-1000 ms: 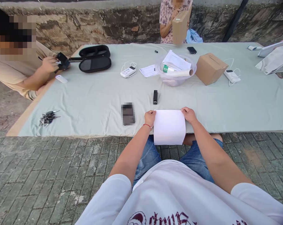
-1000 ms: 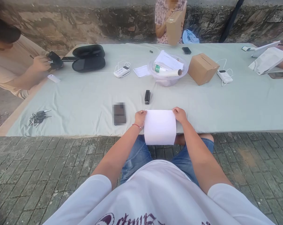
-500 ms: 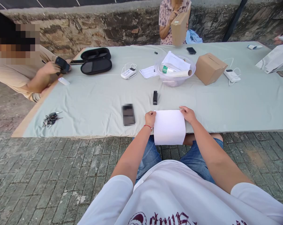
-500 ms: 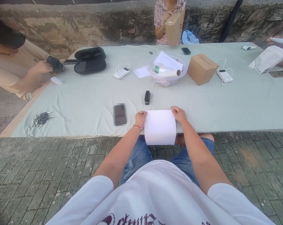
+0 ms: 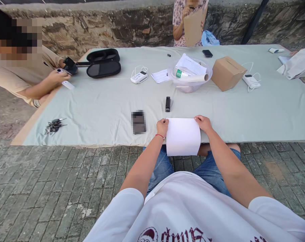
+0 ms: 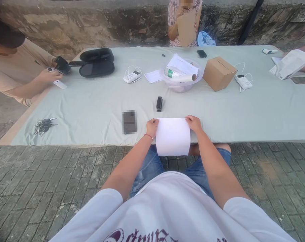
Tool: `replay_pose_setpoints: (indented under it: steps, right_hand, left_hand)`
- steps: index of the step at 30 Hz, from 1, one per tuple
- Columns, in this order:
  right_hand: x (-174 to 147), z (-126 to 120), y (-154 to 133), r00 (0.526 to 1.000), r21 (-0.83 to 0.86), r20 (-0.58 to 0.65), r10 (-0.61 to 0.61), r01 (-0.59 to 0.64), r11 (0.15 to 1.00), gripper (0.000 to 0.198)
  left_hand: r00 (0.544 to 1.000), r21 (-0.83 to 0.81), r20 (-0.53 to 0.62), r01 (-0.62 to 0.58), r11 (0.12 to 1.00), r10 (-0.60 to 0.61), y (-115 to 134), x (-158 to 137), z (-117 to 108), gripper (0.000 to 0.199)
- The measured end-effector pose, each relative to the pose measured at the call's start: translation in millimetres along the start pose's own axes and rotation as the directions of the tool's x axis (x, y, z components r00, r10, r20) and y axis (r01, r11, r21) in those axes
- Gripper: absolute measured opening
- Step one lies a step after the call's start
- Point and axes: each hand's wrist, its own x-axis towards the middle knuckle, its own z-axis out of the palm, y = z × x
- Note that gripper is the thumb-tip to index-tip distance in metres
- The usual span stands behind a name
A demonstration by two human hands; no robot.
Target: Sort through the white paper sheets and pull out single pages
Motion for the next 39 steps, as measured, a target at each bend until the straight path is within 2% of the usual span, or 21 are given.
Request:
replay_pose_setpoints:
  steps: [6, 12, 22, 39]
  right_hand:
    - [-4.4, -1.2, -3.6, 1.0, 0.012, -0.008, -0.014, 0.014, 1.0, 0.034]
    - [-0.8, 0.7, 0.9, 1.0, 0.001, 0.004, -0.014, 0.014, 1.0, 0.025]
    - [0.8, 0.6, 1.9, 1.0, -0.035, 0.008, -0.014, 0.015, 0.999, 0.023]
    - [-0.6, 1.2, -1.0, 0.999, -0.057, -0.006, -0.034, 0.034, 0.998, 0.023]
  left_hand:
    - [0.999, -0.004, 0.013, 0.03, 1.0, -0.03, 2.1, -1.2, -0.1, 0.025]
    - [1.0, -0.007, 0.009, 0.01, 1.0, -0.01, 2.1, -2.1, -0.1, 0.027]
    - [1.0, 0.03, 0.018, -0.019, 0.999, 0.018, -2.9, 0.4, -0.5, 0.032]
    - [0.999, 0.032, 0.033, -0.028, 0.999, 0.027, -4.7, 1.5, 2.4, 0.022]
